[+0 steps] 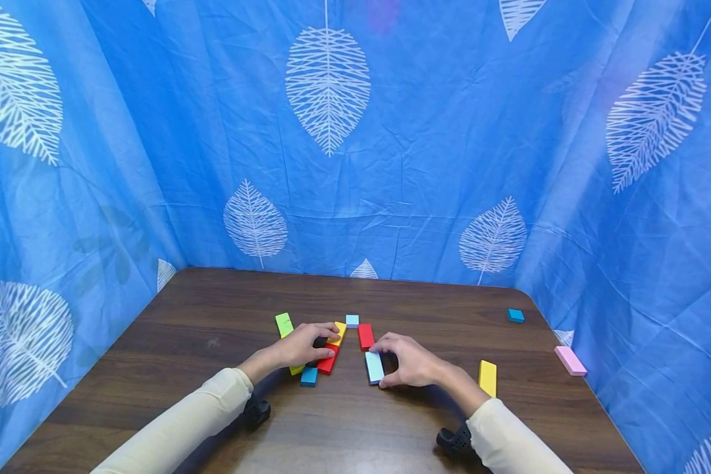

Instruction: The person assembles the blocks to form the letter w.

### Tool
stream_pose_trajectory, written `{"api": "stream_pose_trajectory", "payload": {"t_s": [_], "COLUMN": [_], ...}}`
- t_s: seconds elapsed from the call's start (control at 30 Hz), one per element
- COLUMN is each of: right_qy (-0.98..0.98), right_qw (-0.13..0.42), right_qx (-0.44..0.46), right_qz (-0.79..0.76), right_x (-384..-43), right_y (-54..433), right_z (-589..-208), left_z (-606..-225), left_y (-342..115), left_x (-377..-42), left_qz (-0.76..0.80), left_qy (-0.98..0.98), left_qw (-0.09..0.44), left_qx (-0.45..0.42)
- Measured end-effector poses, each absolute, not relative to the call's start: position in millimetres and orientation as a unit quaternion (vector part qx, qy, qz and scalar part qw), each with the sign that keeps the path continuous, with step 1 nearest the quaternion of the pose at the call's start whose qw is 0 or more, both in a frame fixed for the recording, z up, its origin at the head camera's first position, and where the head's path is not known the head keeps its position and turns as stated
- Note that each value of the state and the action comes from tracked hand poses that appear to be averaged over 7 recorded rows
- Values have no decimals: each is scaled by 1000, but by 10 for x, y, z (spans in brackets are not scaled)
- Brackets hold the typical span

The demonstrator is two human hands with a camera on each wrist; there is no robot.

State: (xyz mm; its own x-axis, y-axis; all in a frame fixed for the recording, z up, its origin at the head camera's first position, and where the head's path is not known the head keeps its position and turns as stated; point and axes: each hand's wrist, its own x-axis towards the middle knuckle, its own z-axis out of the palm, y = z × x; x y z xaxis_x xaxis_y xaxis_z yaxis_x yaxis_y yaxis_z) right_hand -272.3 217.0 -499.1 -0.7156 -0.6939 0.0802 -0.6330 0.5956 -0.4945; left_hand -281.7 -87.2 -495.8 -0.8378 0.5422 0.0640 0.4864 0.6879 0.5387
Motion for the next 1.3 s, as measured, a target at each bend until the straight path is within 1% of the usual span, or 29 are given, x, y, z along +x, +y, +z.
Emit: {"api": "stream_pose_trajectory", "payload": {"t_s": [0.2, 0.47, 0.63, 1.3], "right_qy": [893, 891, 889, 894], "right_qw": [54, 20, 18, 15], "right_qx": [-372, -378, -386, -371], "right_qz": [-246, -251, -245, -251], "right_x": [-2693, -2648, -2659, -2693], "right_y": [2176, 2272, 2268, 2193], "right_z": [-5007, -5017, -5042, -5074], "left_z": [-4961, -4946, -4945, -4959], "left_y": [-873, -873, -875, -884], "left_x": [-2818, -2802, -2798, -2799], "left_qz": [278, 280, 280, 282], "left_qy": [917, 917, 916, 916], "left_qw": [50, 52, 52, 48], "left_qx": [282, 279, 282, 281]}}
